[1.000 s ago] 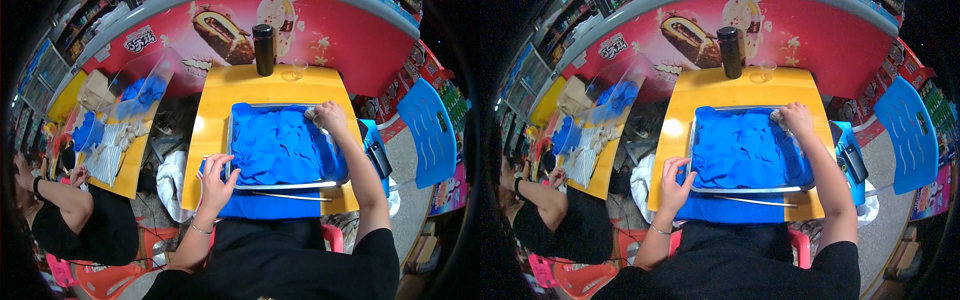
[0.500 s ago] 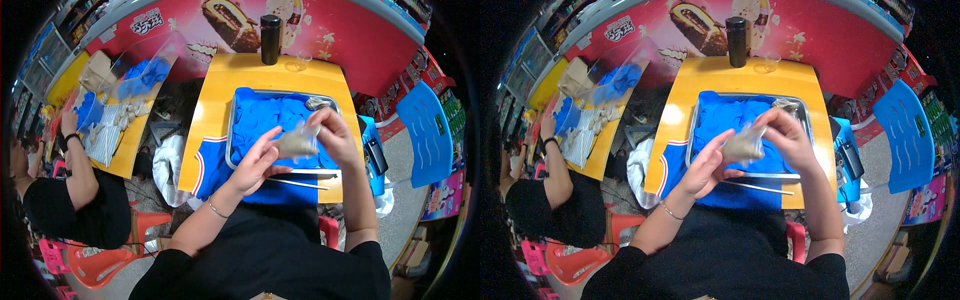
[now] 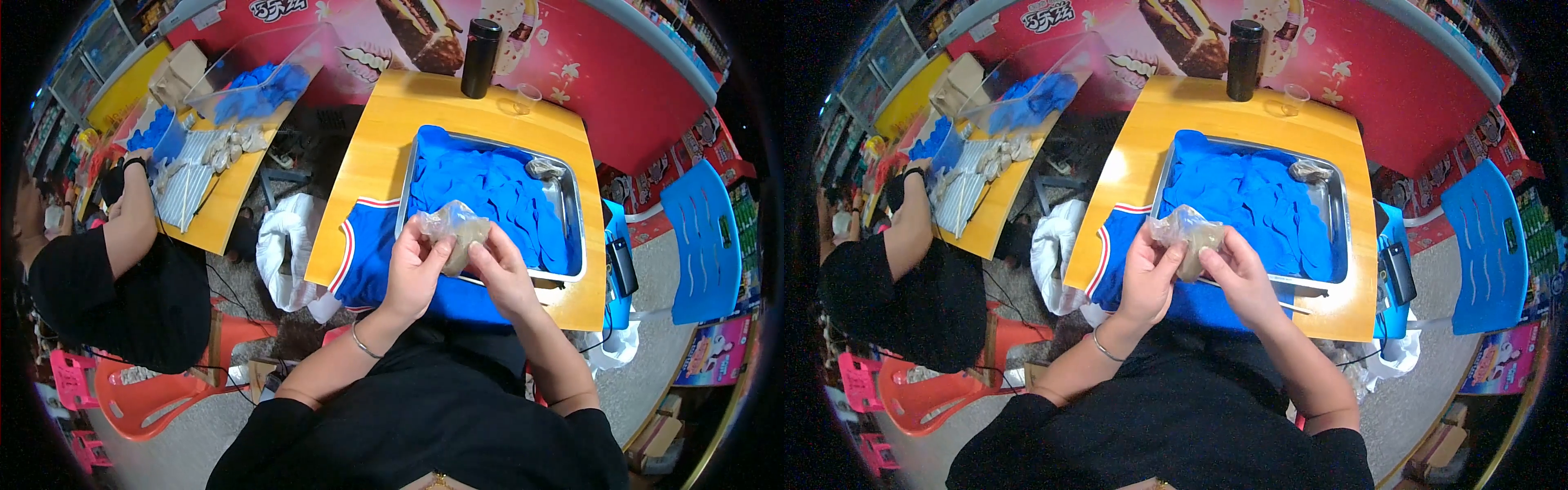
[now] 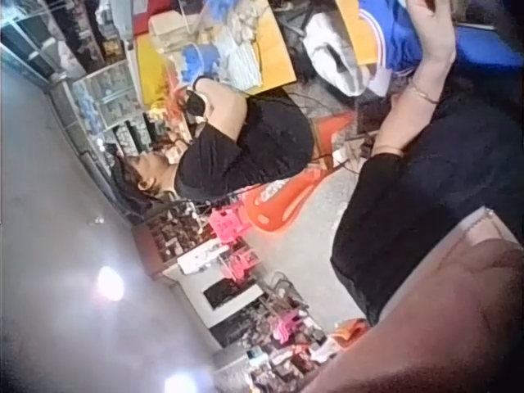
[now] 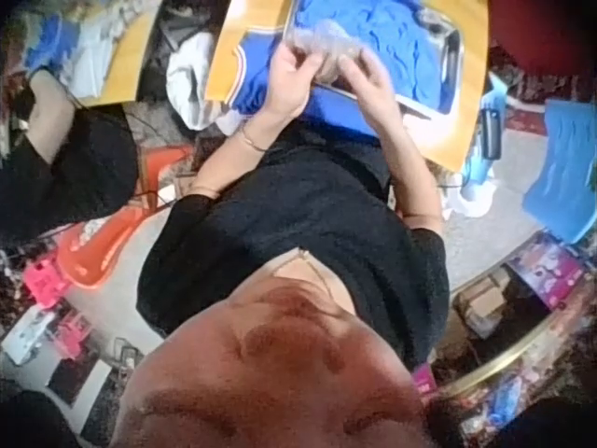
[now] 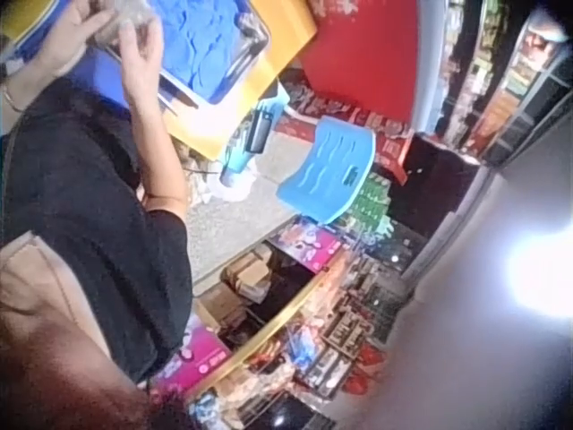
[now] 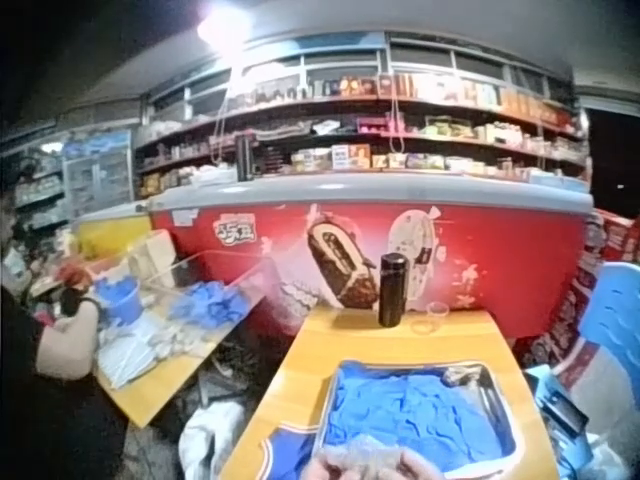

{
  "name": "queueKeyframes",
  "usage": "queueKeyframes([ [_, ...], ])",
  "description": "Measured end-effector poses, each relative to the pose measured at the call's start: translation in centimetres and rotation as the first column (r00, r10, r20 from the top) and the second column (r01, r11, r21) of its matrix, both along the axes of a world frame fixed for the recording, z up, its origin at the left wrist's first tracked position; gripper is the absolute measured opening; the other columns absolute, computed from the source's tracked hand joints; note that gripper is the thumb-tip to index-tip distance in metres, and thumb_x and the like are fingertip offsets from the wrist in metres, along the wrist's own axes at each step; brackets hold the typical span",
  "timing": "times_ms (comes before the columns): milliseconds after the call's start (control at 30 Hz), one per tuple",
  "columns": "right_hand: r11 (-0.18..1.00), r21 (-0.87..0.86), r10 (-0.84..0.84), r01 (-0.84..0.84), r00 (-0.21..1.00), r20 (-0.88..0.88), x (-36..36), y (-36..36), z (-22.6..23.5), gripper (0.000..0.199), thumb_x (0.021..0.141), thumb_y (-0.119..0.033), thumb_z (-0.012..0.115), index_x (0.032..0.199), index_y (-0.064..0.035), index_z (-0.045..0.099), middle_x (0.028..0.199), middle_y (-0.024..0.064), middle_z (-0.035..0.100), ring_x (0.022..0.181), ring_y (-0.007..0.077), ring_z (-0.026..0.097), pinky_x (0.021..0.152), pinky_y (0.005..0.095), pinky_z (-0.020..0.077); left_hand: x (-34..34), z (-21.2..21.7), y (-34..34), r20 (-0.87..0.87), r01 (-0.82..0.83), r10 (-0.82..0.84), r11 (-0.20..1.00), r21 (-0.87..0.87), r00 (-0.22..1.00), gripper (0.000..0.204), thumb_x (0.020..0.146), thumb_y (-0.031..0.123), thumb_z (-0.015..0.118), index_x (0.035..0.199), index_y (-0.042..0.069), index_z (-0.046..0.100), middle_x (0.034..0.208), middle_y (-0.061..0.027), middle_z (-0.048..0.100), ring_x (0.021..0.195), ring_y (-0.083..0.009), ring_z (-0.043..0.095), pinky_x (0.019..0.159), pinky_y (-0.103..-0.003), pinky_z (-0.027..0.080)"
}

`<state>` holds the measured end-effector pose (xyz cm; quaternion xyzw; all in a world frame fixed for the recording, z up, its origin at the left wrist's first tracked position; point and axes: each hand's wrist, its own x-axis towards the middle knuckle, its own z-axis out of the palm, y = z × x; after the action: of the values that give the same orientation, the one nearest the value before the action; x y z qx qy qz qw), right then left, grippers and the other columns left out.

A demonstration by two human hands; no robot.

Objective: Manually assembling small blue fabric items by stuffing them and using a small tool to tuck in the edges for finishing.

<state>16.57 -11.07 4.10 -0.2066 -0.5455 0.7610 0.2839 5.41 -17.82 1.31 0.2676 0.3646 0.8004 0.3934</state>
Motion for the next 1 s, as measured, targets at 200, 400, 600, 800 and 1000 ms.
queueKeyframes([
  [200, 0.970, 0.234, -0.101, 0.070, 0.987, 0.125, 0.2, 1.9, 0.4, 0.011, 0.094, -0.015, 0.046, 0.097, -0.0054, 0.049, 0.086, -0.0021, 0.049, 0.080, 0.0056, 0.045, 0.072, 0.0216, 0.0395, 0.2, 0.1, -0.6, -0.066, -0.030, 0.030, 1.000, 0.010, 0.997, 0.010, 0.089, 0.005, 0.056, 0.094, 0.007, 0.048, 0.086, 0.0002, 0.055, 0.078, -0.0048, 0.051, 0.072, -0.020, 0.042],
  [400, 0.799, 0.596, -0.146, -0.084, 0.933, 0.328, 0.5, 4.7, 5.2, 0.016, 0.090, -0.018, 0.053, 0.088, -0.0022, 0.053, 0.074, -0.0009, 0.051, 0.071, 0.0069, 0.048, 0.062, 0.0226, 0.0402, 0.2, -0.8, -1.3, 0.189, 0.265, -0.252, 0.963, -0.045, 0.949, 0.012, 0.090, 0.007, 0.054, 0.099, 0.009, 0.046, 0.093, -0.0009, 0.056, 0.083, -0.0087, 0.056, 0.073, -0.025, 0.048],
  [600, 0.378, 0.829, -0.322, -0.412, 0.781, 0.536, -0.5, 6.6, 7.7, 0.023, 0.082, -0.022, 0.064, 0.082, -0.0005, 0.056, 0.067, 0.0126, 0.059, 0.059, 0.0195, 0.057, 0.055, 0.0313, 0.0433, 0.3, -1.5, -1.1, 0.309, 0.338, -0.297, 0.937, -0.089, 0.904, 0.016, 0.094, 0.014, 0.047, 0.108, 0.007, 0.048, 0.094, -0.0067, 0.058, 0.089, -0.0159, 0.058, 0.081, -0.030, 0.049],
  [800, 0.384, 0.858, -0.357, -0.340, 0.802, 0.478, -1.7, 6.3, 8.3, 0.024, 0.078, -0.022, 0.066, 0.081, -0.0004, 0.058, 0.068, 0.0181, 0.060, 0.063, 0.0333, 0.061, 0.054, 0.0381, 0.0450, 0.0, -1.9, -1.1, 0.345, 0.294, -0.258, 0.954, -0.056, 0.903, 0.021, 0.097, 0.020, 0.041, 0.111, 0.007, 0.048, 0.104, -0.0099, 0.058, 0.101, -0.0224, 0.057, 0.090, -0.036, 0.046],
  [1000, 0.348, 0.844, -0.342, -0.408, 0.783, 0.519, -2.3, 6.2, 9.4, 0.020, 0.078, -0.018, 0.066, 0.074, 0.0003, 0.059, 0.065, 0.0116, 0.059, 0.057, 0.0218, 0.057, 0.055, 0.0313, 0.0447, -0.6, -1.3, -0.7, 0.336, 0.240, -0.200, 0.967, -0.081, 0.920, 0.022, 0.097, 0.023, 0.042, 0.109, 0.006, 0.049, 0.111, -0.0102, 0.057, 0.107, -0.0215, 0.054, 0.093, -0.036, 0.043],
])
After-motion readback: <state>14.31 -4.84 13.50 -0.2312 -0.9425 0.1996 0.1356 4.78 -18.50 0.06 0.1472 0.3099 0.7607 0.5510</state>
